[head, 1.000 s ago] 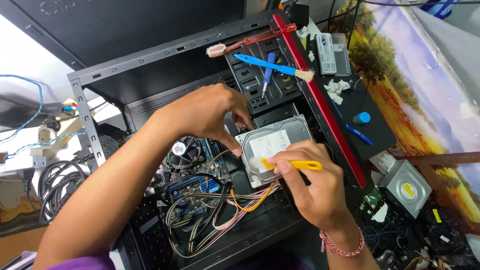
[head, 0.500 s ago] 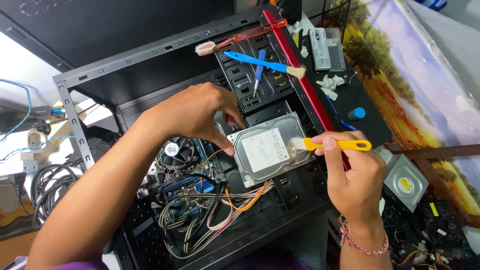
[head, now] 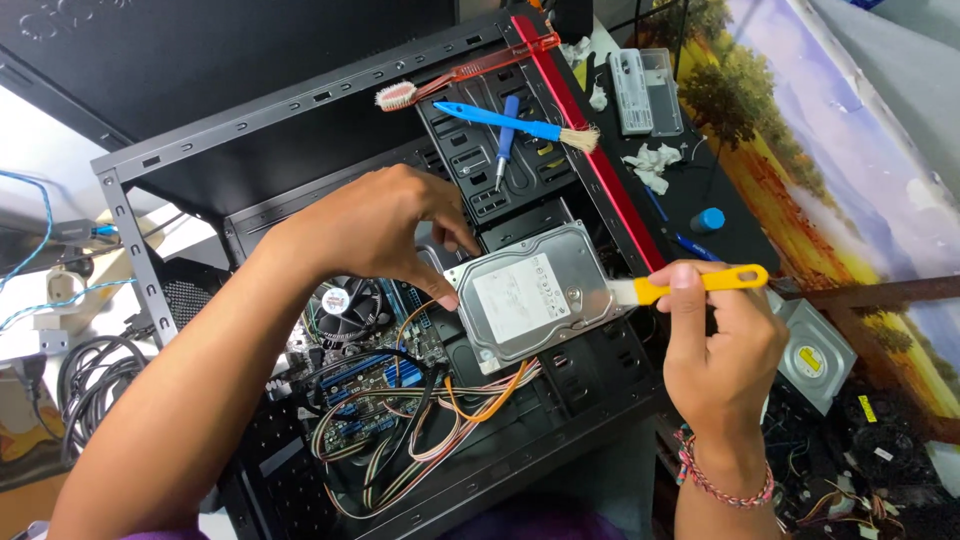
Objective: The person holds a hard disk drive inside an open desktop computer case and brushes dust off its surfaces with a small yellow brush. They reposition and turn the drive to brush different sides, then slide it into a drive bay and work at the bay with a blue-handled tool before brushing the drive's green circuit board again.
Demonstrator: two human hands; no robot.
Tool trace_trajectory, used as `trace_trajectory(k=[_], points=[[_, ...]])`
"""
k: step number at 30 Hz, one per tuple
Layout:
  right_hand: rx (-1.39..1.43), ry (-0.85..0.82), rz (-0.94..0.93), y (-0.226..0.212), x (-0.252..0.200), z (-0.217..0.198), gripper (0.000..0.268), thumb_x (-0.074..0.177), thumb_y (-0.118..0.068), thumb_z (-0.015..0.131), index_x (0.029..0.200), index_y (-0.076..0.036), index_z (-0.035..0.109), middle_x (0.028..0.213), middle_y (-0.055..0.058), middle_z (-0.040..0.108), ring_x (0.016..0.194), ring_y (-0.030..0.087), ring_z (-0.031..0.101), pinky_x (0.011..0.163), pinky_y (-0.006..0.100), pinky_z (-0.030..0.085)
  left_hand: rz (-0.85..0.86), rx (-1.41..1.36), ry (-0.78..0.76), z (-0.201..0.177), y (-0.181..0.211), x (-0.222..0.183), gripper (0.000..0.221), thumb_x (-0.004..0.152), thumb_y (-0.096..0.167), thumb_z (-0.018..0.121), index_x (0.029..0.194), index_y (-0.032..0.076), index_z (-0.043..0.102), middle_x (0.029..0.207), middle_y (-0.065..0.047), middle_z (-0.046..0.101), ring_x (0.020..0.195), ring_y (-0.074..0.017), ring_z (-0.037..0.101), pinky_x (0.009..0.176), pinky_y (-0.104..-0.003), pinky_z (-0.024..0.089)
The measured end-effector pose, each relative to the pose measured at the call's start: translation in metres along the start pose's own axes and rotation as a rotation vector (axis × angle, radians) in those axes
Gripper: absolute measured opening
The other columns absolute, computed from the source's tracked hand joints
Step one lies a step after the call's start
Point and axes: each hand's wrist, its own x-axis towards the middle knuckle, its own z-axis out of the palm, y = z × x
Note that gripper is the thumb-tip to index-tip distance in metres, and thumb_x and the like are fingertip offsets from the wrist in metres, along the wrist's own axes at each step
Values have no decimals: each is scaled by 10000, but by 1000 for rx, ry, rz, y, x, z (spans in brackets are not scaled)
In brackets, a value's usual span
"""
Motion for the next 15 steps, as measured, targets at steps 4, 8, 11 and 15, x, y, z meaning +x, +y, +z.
trace_trajectory(k=[4,8,11,15], points=[[-28,16,-111,-1,-2,1,237,1131,-163,593,1011,-32,750,893,75,721,827,207,689,760,333,508,9,-8,4,-1,1,0,529,538,415,948,955,115,820,869,-51,757,823,-205,735,658,-358,575],[-87,-7,-238,-4,-5,5,147,1075,-110,605,997,-44,711,950,90,694,885,258,654,815,389,480,5,-17,1,-2,2,0,537,542,419,946,964,114,816,866,-52,746,819,-200,728,661,-348,570],[-132,-73,-462,-22,-9,13,70,992,-93,632,995,-65,695,954,81,687,948,291,641,872,437,432,4,-7,-3,-3,4,-1,537,537,415,949,961,113,817,851,-54,741,807,-203,719,655,-353,557],[-12,-207,-603,-52,-21,27,69,893,-86,626,944,-99,670,931,39,693,947,267,651,896,442,407,54,5,7,-2,1,0,527,562,412,950,967,104,812,853,-58,735,797,-204,713,665,-355,554]])
